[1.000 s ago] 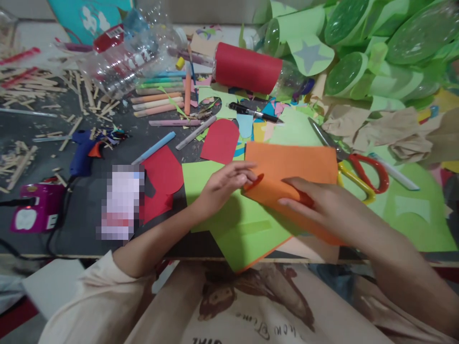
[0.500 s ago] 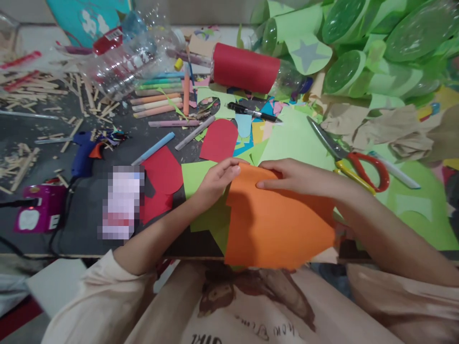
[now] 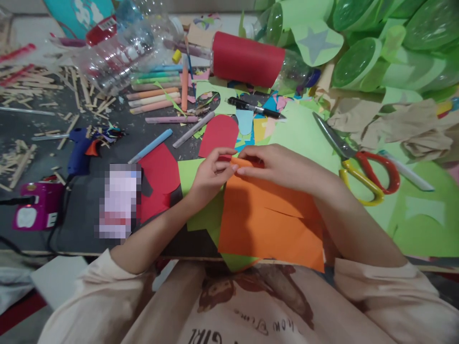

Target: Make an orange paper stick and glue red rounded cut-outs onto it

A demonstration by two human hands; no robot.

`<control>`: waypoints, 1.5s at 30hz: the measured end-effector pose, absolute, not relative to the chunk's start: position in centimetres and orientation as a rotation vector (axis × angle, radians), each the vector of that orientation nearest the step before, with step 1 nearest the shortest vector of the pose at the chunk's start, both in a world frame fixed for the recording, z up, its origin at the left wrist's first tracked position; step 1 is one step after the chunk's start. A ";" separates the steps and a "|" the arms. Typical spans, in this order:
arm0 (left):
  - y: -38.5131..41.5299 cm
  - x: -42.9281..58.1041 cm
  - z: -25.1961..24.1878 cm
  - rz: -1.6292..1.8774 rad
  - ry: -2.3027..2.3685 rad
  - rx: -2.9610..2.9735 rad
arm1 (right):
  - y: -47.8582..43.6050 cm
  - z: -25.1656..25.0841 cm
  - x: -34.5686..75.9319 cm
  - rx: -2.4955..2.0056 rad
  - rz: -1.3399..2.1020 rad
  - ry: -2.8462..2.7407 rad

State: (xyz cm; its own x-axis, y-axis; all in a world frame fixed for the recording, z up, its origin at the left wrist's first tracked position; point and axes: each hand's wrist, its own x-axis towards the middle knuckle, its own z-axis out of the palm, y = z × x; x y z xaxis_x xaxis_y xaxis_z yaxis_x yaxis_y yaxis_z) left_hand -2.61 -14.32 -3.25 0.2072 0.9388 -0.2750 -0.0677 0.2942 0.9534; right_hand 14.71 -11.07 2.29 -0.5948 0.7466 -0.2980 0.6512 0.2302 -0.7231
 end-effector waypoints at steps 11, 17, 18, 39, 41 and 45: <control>-14.4 -2.4 -3.0 0.875 1.153 0.999 | -10.1 0.5 14.1 -1.226 1.496 -2.054; -14.5 -2.3 -2.9 0.856 1.192 0.972 | -10.0 0.6 14.1 -1.228 1.541 -2.044; -14.5 -2.3 -2.9 0.859 1.191 0.969 | -10.0 0.6 14.1 -1.227 1.545 -2.042; -14.4 -2.3 -2.8 0.852 1.201 0.977 | -10.0 0.8 14.0 -1.233 1.542 -2.045; -14.4 -2.3 -2.8 0.854 1.195 0.978 | -10.1 0.8 14.0 -1.239 1.535 -2.042; -14.5 -2.3 -2.9 0.843 1.186 0.975 | -10.1 1.0 13.9 -1.232 1.541 -2.029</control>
